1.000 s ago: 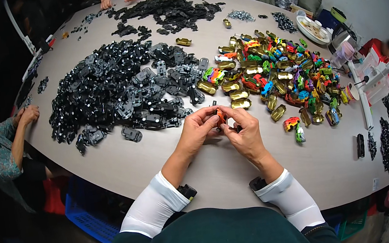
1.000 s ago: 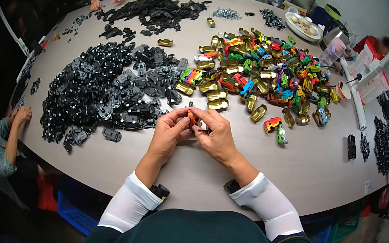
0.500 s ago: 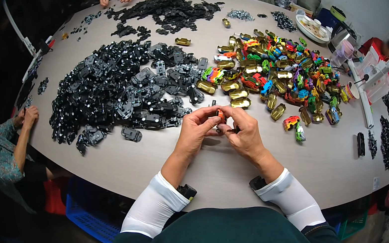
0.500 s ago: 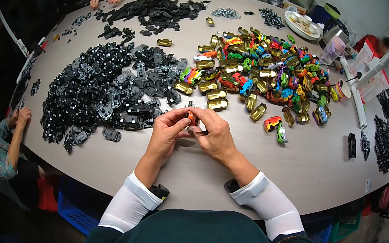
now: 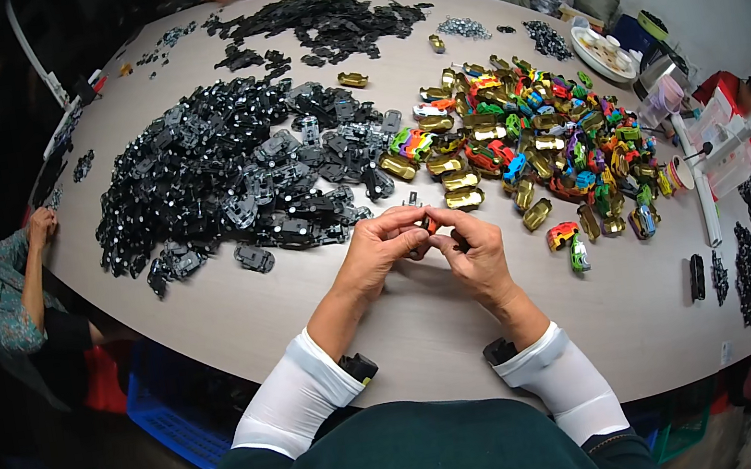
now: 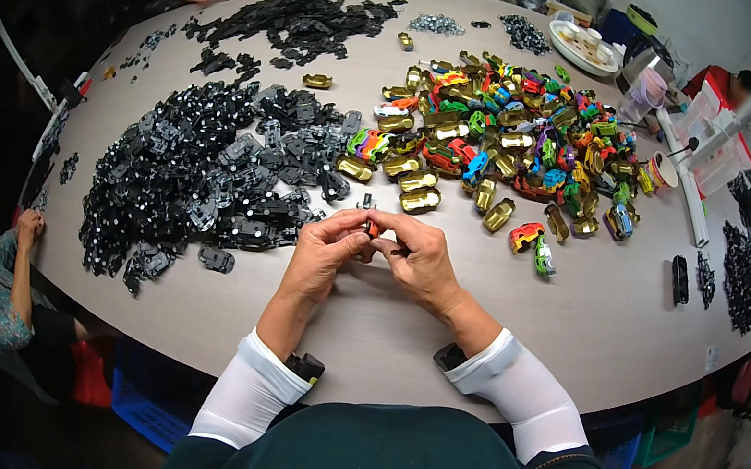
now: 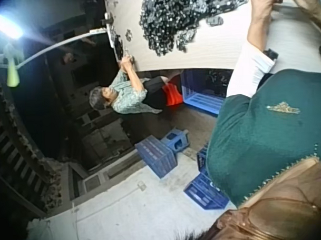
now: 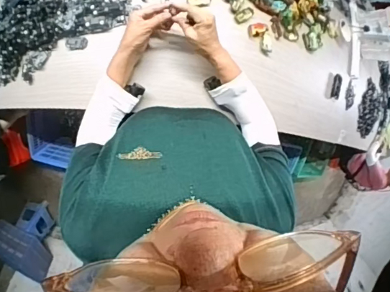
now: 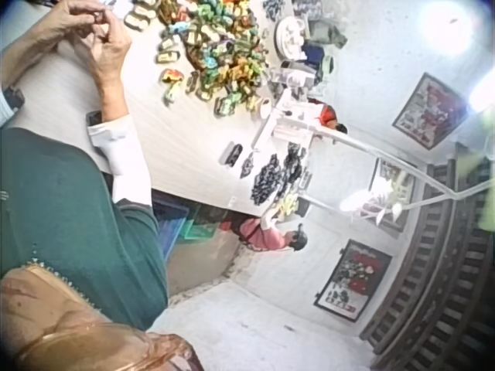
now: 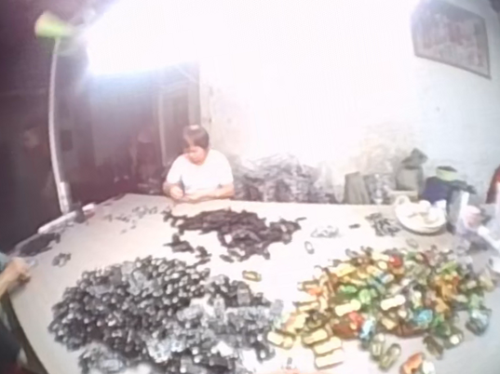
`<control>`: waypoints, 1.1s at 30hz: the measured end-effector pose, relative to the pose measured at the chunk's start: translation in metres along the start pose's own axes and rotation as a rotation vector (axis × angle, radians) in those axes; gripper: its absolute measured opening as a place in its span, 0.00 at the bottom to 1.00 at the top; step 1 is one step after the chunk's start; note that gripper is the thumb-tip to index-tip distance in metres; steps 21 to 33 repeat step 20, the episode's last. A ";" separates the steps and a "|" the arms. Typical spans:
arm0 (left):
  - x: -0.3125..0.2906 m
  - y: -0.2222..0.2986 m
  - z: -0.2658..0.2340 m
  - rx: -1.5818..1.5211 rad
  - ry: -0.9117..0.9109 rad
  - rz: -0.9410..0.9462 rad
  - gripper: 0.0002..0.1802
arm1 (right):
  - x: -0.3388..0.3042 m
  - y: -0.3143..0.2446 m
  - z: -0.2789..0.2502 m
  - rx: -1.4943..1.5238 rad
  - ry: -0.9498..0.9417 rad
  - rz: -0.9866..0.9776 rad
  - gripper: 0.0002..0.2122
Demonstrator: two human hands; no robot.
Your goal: The person sits at a table and assembles small plastic components by hand. They pick up a black plastic base and a colored plastic cover, fit them together, and place the finished unit on the table. The person repeats this process with various colored covers and black bases throughout the clip.
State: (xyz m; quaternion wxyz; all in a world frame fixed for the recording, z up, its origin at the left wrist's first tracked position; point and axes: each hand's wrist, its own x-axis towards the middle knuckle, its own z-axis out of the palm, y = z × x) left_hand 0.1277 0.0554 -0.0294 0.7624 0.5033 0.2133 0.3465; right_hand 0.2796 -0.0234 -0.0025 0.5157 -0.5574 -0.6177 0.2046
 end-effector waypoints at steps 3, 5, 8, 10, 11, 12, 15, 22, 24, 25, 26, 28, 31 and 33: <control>0.000 0.002 0.002 -0.072 -0.019 -0.050 0.18 | -0.002 0.004 0.000 -0.038 0.046 -0.053 0.17; -0.002 0.006 0.005 -0.124 -0.011 -0.103 0.19 | -0.002 0.007 0.001 -0.016 0.069 -0.095 0.18; -0.001 0.009 0.005 -0.385 -0.011 -0.168 0.19 | 0.000 0.003 0.002 0.027 0.080 -0.089 0.17; 0.000 0.003 0.002 -0.371 -0.018 -0.136 0.17 | 0.003 0.002 0.002 -0.015 0.085 -0.155 0.15; 0.000 0.001 0.001 -0.364 -0.021 -0.121 0.16 | 0.003 0.002 0.002 0.082 0.071 -0.083 0.14; 0.000 0.001 0.001 -0.368 -0.026 -0.118 0.16 | 0.002 0.001 0.002 0.178 0.058 -0.010 0.12; 0.000 0.000 0.003 -0.370 -0.046 -0.111 0.14 | 0.001 0.002 -0.003 0.407 0.023 0.281 0.09; 0.003 -0.009 -0.006 -0.202 -0.149 -0.031 0.21 | 0.002 0.011 -0.015 0.751 -0.116 0.673 0.14; 0.003 -0.009 -0.006 -0.202 -0.149 -0.031 0.21 | 0.002 0.011 -0.015 0.751 -0.116 0.673 0.14; 0.003 -0.009 -0.006 -0.202 -0.149 -0.031 0.21 | 0.002 0.011 -0.015 0.751 -0.116 0.673 0.14; 0.003 -0.009 -0.006 -0.202 -0.149 -0.031 0.21 | 0.002 0.011 -0.015 0.751 -0.116 0.673 0.14; 0.003 -0.009 -0.006 -0.202 -0.149 -0.031 0.21 | 0.002 0.011 -0.015 0.751 -0.116 0.673 0.14; 0.003 -0.009 -0.006 -0.202 -0.149 -0.031 0.21 | 0.002 0.011 -0.015 0.751 -0.116 0.673 0.14; 0.003 -0.009 -0.006 -0.202 -0.149 -0.031 0.21 | 0.002 0.011 -0.015 0.751 -0.116 0.673 0.14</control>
